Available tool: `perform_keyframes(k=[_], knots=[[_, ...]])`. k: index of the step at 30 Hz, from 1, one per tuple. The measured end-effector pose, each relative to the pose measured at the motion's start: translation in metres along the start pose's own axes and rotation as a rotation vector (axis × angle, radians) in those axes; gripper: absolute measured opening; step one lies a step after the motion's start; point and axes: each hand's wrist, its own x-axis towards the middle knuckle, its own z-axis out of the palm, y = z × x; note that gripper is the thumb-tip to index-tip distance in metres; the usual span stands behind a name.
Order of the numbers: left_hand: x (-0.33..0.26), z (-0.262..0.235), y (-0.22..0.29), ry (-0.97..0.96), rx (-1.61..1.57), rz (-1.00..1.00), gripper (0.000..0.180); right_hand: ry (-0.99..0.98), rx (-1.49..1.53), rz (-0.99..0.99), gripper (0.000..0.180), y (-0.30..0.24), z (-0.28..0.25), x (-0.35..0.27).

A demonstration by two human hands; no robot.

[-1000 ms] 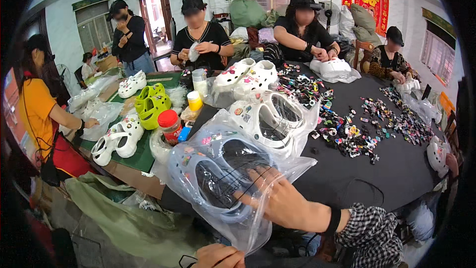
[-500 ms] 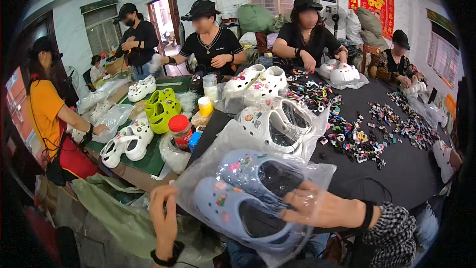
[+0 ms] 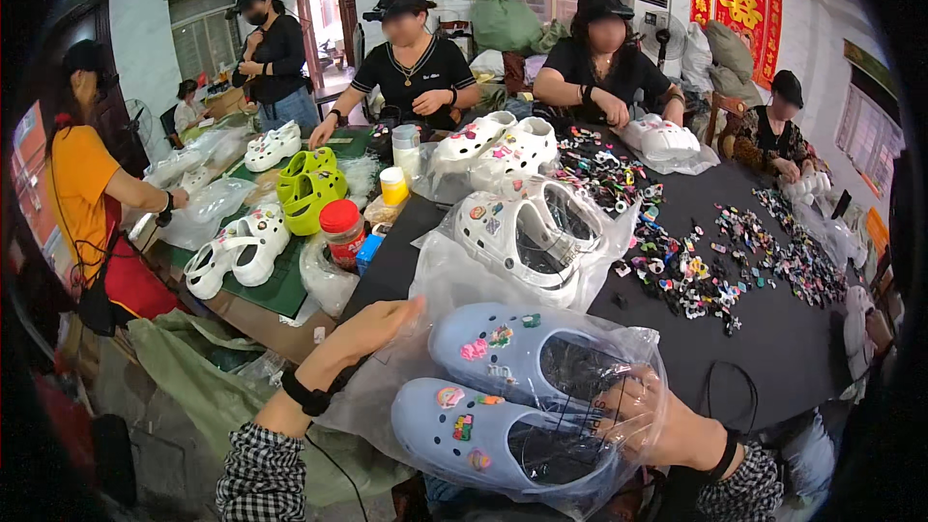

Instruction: Attaching charms and accessories to foam clogs in a manufacturing setting.

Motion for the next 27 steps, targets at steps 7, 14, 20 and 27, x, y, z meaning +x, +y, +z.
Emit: perform_keyframes(k=[7,14,20,27], knots=[[-0.013,-0.007,-0.001,0.163,0.422,0.458,0.026,-0.122,0.081,0.013,0.038,-0.018,-0.017,0.005],[-0.005,-0.001,-0.03,0.663,0.173,0.434,0.015,-0.193,-0.165,-0.14,0.039,-0.008,-0.018,0.003],[-0.005,-0.03,-0.065,0.764,0.316,0.474,0.021,0.074,0.11,0.091,0.055,0.006,-0.045,-0.047],[0.019,-0.056,-0.087,0.9,0.379,0.372,0.018,0.779,0.244,0.44,0.062,-0.001,-0.042,-0.11]])
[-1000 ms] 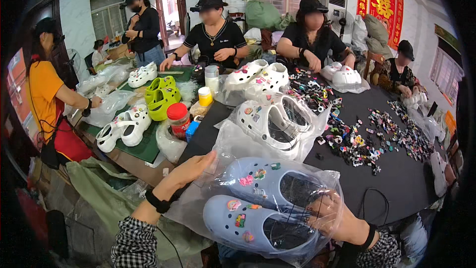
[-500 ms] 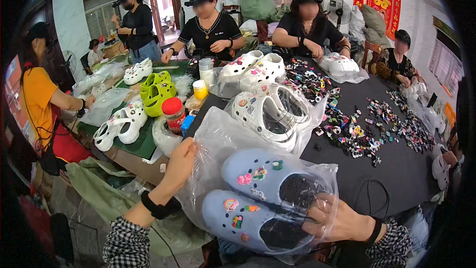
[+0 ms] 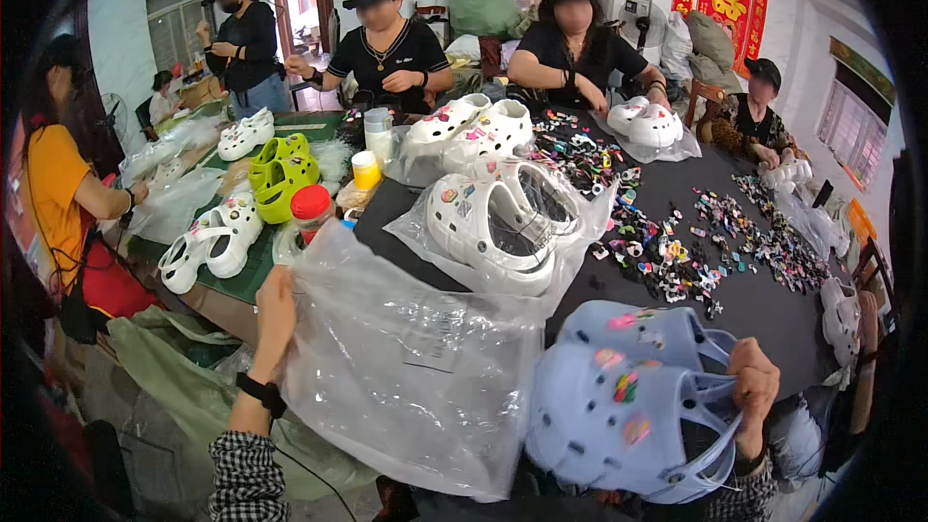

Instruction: Attaching charms and accessories to foam clogs in a manufacturing setting.

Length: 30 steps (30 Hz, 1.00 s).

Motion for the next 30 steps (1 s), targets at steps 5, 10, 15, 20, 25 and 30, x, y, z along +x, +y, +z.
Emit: perform_keyframes(k=[5,10,15,20,25,30], knots=[[-0.009,-0.028,-0.01,0.074,-0.116,0.0,0.031,0.192,0.001,0.025,0.054,0.021,0.002,-0.007],[0.003,-0.06,-0.001,0.055,-0.436,-0.167,0.034,0.373,-0.03,0.106,0.055,0.031,0.02,0.0],[0.044,-0.053,0.04,-0.055,-0.448,-0.005,0.026,0.378,-0.041,0.262,0.056,0.047,0.025,-0.024],[0.149,-0.071,0.048,0.308,0.015,0.065,0.03,0.027,-0.236,0.145,0.054,0.021,0.039,-0.014],[0.214,-0.099,-0.012,0.858,0.173,-0.018,0.076,0.083,-0.249,0.131,0.053,-0.011,0.058,0.005],[0.205,-0.061,-0.099,0.883,0.227,-0.311,0.099,-0.043,-0.263,0.114,0.043,-0.028,0.059,0.009]])
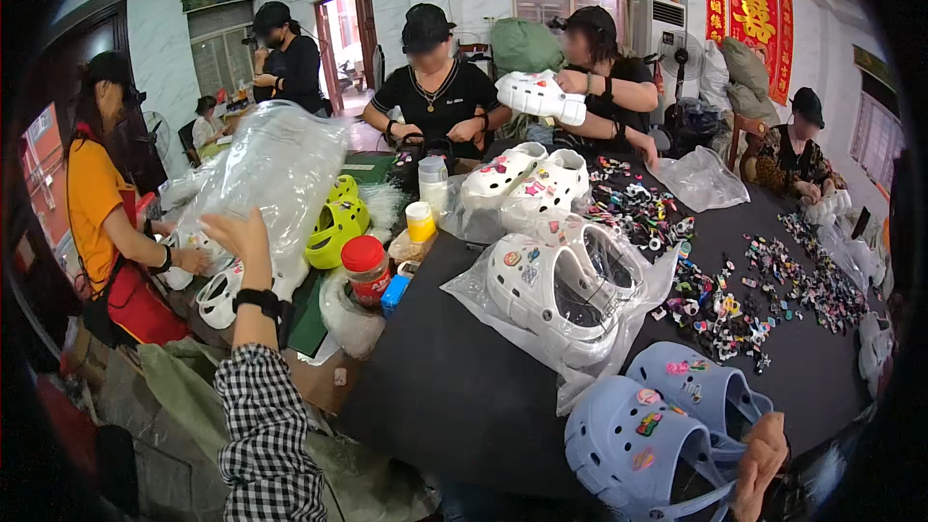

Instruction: Attaching charms and accessories to foam clogs in a manufacturing setting.

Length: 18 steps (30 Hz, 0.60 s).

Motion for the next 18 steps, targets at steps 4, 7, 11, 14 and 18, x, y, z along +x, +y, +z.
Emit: perform_keyframes(k=[4,7,11,14,18], knots=[[-0.057,0.001,-0.033,-0.8,-0.343,-0.328,0.096,-0.065,-0.127,-0.049,0.032,-0.021,-0.002,0.003],[-0.093,-0.011,-0.054,-0.795,-0.544,-0.239,0.091,0.01,-0.133,0.115,0.045,-0.018,0.011,0.001],[-0.137,-0.076,0.023,-1.243,-0.43,-0.202,0.048,0.183,-0.077,0.186,0.044,-0.005,0.018,0.009],[-0.171,-0.099,0.054,-1.392,-0.604,0.068,0.035,0.383,-0.091,0.188,0.047,0.004,0.011,0.01],[-0.2,-0.158,0.13,-1.525,-0.648,0.371,0.034,0.164,-0.25,0.17,0.038,-0.025,0.019,0.023]])
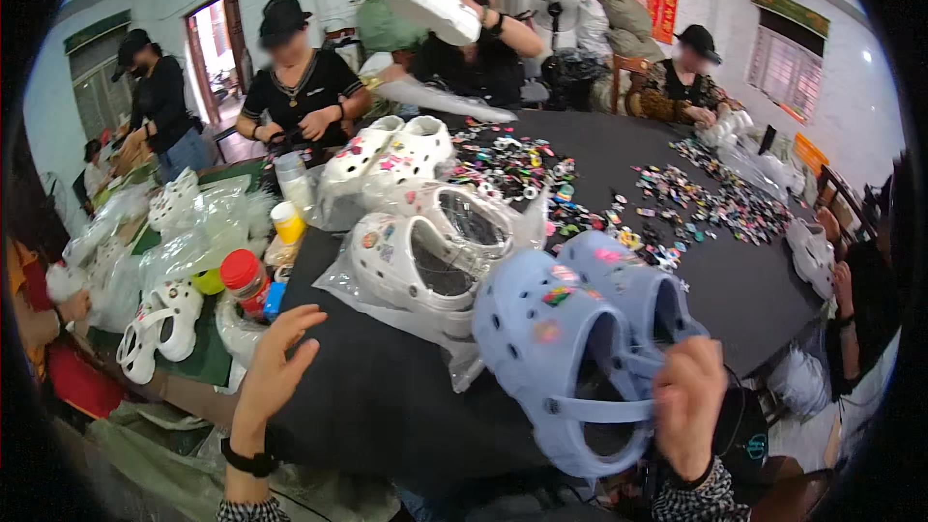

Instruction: Attaching charms and accessories to foam clogs in a manufacturing setting.

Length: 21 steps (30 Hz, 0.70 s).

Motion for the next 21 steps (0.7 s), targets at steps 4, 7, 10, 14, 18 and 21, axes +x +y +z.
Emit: perform_keyframes(k=[4,7,10,14,18,21], knots=[[0.016,0.027,0.057,-0.185,0.147,0.208,0.036,-0.377,0.078,-0.108,0.047,-0.01,0.007,-0.012],[0.036,0.05,0.083,-0.21,0.207,0.305,0.04,-0.42,0.073,-0.121,0.044,-0.012,-0.002,-0.018],[0.074,0.075,0.083,-0.17,0.322,0.457,0.046,-0.355,0.034,-0.152,0.043,-0.007,0.009,-0.031],[0.141,0.126,0.058,-0.217,0.372,0.559,0.046,-0.25,0.029,-0.119,0.034,-0.012,0.018,-0.041],[0.172,0.148,0.068,-0.43,0.472,0.461,0.044,-0.181,0.037,-0.088,0.031,-0.022,0.001,-0.041],[0.176,0.145,0.056,-0.415,0.538,0.525,0.04,-0.276,0.08,-0.001,0.027,-0.019,-0.002,-0.038]])
